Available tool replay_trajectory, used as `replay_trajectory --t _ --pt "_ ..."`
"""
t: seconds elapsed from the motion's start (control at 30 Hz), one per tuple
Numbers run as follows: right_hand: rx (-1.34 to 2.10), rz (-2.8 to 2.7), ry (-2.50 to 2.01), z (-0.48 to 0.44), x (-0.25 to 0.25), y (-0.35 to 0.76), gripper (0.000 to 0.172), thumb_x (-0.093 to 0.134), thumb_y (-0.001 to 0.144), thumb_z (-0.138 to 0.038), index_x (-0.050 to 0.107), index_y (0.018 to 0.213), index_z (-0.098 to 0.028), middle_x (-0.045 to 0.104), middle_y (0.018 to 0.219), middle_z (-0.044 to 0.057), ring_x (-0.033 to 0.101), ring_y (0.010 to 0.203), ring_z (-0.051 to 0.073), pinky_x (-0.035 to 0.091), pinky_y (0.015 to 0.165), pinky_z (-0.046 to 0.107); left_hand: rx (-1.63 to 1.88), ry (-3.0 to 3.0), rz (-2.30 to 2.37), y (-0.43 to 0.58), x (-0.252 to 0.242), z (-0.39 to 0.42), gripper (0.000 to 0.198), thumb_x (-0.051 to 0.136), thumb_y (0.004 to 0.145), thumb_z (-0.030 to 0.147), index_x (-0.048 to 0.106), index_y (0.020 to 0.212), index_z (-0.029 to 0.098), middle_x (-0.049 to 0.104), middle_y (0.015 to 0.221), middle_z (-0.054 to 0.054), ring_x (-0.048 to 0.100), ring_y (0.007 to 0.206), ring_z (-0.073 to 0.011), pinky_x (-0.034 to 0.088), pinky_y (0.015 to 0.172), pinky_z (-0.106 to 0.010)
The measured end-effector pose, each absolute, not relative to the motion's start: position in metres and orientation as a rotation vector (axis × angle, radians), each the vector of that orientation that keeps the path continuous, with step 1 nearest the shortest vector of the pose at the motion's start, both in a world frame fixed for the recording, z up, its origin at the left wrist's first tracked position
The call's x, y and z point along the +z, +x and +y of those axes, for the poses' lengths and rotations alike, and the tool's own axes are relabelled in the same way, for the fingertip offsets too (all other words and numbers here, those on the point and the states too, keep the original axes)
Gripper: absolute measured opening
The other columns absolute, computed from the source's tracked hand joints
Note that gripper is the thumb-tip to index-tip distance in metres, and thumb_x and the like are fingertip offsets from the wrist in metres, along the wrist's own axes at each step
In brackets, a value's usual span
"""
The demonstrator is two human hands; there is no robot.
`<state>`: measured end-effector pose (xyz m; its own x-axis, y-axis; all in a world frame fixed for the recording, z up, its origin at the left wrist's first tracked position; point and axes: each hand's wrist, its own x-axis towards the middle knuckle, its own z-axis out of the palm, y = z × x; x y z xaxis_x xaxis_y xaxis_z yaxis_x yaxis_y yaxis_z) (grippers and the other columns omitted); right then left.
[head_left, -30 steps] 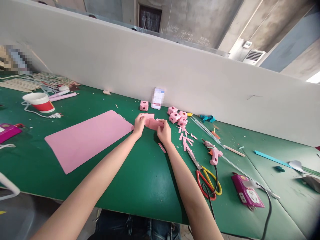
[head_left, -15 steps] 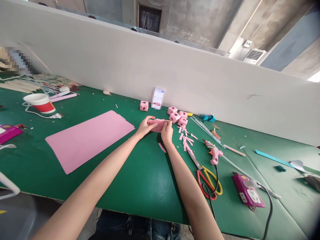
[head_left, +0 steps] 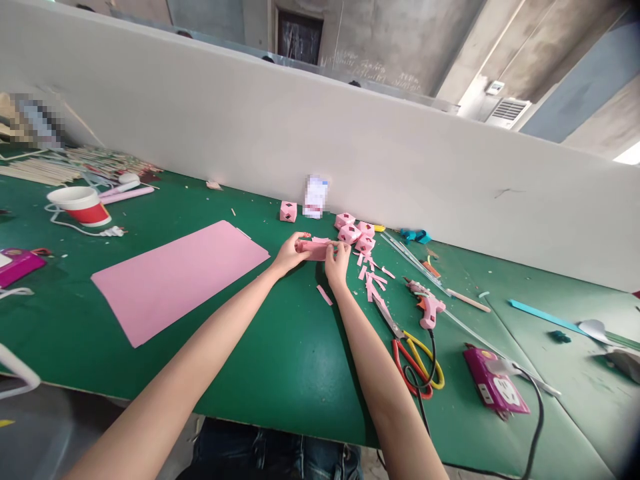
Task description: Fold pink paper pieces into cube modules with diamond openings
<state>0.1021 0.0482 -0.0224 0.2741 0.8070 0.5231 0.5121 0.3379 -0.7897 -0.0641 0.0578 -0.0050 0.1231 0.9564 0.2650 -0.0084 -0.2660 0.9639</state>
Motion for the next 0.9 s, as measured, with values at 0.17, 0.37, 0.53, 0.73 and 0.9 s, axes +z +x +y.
replay_trajectory --t 0.17,0.37,0.53,0.73,0.9 --pt "0.433 -1.362 -1.278 0.047 -0.021 0.099 0.034 0.066 0.101 -0.04 0.065 0.128 -0.018 0.068 0.127 0.009 0.07 0.107 0.022 0.061 0.092 0.044 1.312 1.459 0.985 -0.063 -0.001 0.056 0.05 0.074 0.069 0.011 0.064 0.118 0.018 0.073 0.124 -0.011 0.07 0.115 -0.0249 0.054 0.105 -0.042" --pt "0.493 -1.379 -1.209 0.039 -0.014 0.088 0.028 0.054 0.102 -0.046 0.065 0.1 -0.02 0.07 0.105 0.006 0.066 0.094 0.019 0.056 0.088 0.038 1.383 1.428 1.076 -0.049 0.0 0.049 0.045 0.079 0.072 0.016 0.066 0.114 0.02 0.074 0.124 -0.01 0.069 0.117 -0.0266 0.051 0.109 -0.042" --pt "0.493 -1.346 -1.214 0.038 -0.013 0.085 0.029 0.055 0.095 -0.052 0.059 0.093 -0.024 0.069 0.1 0.008 0.063 0.097 0.024 0.052 0.093 0.041 1.42 1.387 1.132 -0.042 -0.002 0.047 0.033 0.074 0.087 0.033 0.065 0.115 0.019 0.077 0.101 -0.008 0.075 0.099 -0.0244 0.057 0.093 -0.037" --pt "0.536 -1.314 -1.201 0.037 -0.014 0.08 0.036 0.05 0.096 -0.055 0.059 0.112 -0.023 0.07 0.121 0.011 0.065 0.115 0.025 0.051 0.102 0.042 1.487 1.381 1.266 -0.045 0.0 0.046 0.023 0.066 0.097 0.038 0.067 0.105 0.017 0.074 0.092 -0.006 0.072 0.092 -0.0216 0.055 0.09 -0.037" --pt "0.596 -1.348 -1.204 0.034 -0.009 0.078 0.038 0.046 0.097 -0.057 0.064 0.1 -0.024 0.076 0.106 0.008 0.07 0.103 0.025 0.054 0.094 0.039 1.532 1.371 1.363 -0.047 0.0 0.045 0.03 0.058 0.103 0.043 0.067 0.112 0.016 0.072 0.111 -0.008 0.068 0.106 -0.0221 0.053 0.1 -0.044"
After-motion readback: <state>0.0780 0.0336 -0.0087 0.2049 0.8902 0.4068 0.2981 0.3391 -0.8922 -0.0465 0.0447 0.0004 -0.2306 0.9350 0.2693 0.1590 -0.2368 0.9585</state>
